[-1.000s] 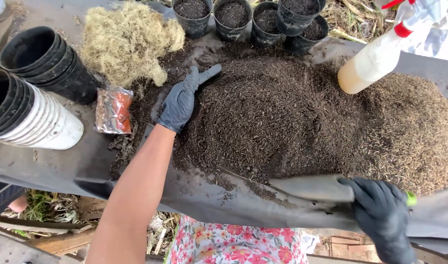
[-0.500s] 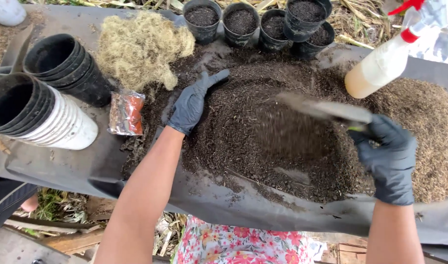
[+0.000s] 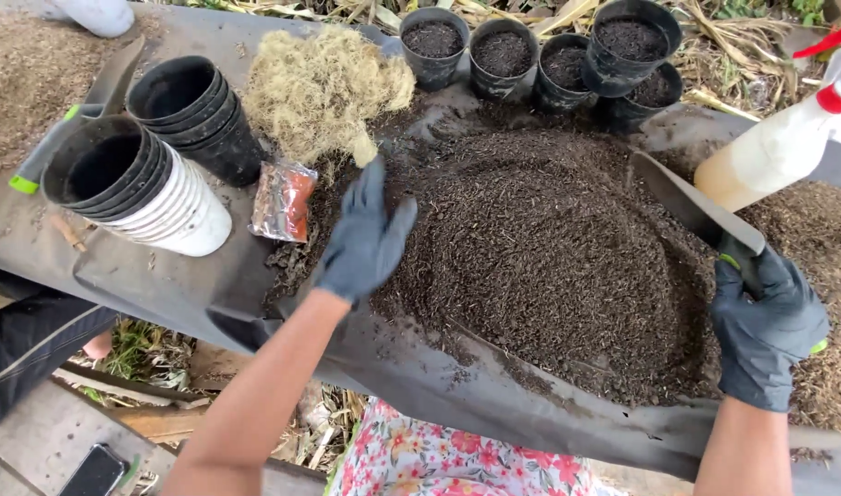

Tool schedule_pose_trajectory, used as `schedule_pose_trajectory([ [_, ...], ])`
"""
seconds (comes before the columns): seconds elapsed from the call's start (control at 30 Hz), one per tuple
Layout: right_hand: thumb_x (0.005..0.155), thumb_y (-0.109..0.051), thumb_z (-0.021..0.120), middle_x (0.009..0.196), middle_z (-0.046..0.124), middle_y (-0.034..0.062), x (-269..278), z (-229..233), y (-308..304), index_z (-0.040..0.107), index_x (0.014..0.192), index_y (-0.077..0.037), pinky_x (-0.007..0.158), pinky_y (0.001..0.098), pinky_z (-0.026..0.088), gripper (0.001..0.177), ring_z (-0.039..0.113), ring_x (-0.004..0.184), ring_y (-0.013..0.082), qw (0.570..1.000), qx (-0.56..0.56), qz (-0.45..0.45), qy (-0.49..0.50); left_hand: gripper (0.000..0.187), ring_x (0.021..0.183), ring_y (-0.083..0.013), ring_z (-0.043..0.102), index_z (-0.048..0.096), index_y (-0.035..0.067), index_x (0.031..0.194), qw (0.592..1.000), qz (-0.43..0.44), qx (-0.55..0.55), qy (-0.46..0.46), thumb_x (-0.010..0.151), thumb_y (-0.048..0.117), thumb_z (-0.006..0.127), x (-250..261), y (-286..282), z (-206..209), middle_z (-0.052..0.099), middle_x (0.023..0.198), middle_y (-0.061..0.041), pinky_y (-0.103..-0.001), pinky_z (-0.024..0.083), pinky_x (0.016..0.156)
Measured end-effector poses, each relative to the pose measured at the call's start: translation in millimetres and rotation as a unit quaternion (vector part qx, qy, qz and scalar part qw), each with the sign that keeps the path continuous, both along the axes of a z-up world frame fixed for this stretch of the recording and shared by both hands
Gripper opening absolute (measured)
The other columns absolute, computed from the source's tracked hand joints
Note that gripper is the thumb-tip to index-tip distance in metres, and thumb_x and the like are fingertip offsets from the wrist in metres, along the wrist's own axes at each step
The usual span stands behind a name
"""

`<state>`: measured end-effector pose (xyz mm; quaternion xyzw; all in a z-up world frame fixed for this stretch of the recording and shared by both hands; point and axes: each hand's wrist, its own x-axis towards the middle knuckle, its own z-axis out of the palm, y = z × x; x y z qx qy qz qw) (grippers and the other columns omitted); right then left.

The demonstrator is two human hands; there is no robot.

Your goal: Preparing soil on a table and filling small plastic pots using a trowel and hands.

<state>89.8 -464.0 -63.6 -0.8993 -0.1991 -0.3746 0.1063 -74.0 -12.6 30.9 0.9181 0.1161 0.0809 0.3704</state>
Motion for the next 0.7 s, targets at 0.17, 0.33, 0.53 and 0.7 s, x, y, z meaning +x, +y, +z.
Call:
schedule_pose_trajectory([
  [0.17,0.128,-0.024,0.082,0.089,0.068,0.0046,1,-3,0,0.090,0.133,-0.006,0.067,0.0365,0.053,0.020,0.066,0.073,0.0232,1.000,0.023,0.000,-0.010,0.101,0.157,-0.0421,0.014,-0.001,-0.005,0.161,0.984,0.111,0.132,-0.041,0.100,0.069,0.030,1,-5,-94,0.011,0.172,-0.020,-0.049,0.015,0.127],
  [0.33,0.113,-0.021,0.085,0.108,0.078,0.0070,5,-6,1,0.085,0.138,-0.012,0.082,0.0396,0.059,0.027,0.073,0.091,0.0262,0.997,0.058,0.016,0.042,0.102,0.156,-0.0411,0.024,0.000,-0.017,0.155,0.977,0.098,0.178,-0.072,0.103,0.068,0.023,28,-18,-109,0.009,0.166,-0.037,-0.030,0.031,0.123],
  [0.53,0.119,-0.026,0.086,0.090,0.070,0.0023,4,-3,7,0.089,0.131,-0.013,0.069,0.0353,0.052,0.018,0.064,0.075,0.0201,0.999,0.034,0.004,0.023,0.098,0.155,-0.0388,0.024,0.008,0.001,0.162,0.969,0.101,-0.175,-0.139,0.096,0.064,0.042,53,-25,-80,0.024,0.168,-0.023,-0.042,0.028,0.125],
  [0.7,0.121,-0.028,0.084,0.087,0.065,0.0035,4,-6,4,0.088,0.134,-0.011,0.065,0.0363,0.049,0.023,0.061,0.073,0.0220,0.999,0.049,-0.001,0.021,0.052,0.128,-0.0292,0.059,0.043,0.010,0.147,0.901,-0.068,-0.343,-0.254,0.107,0.043,0.046,72,-24,-77,0.060,0.137,-0.015,-0.039,0.053,0.111],
])
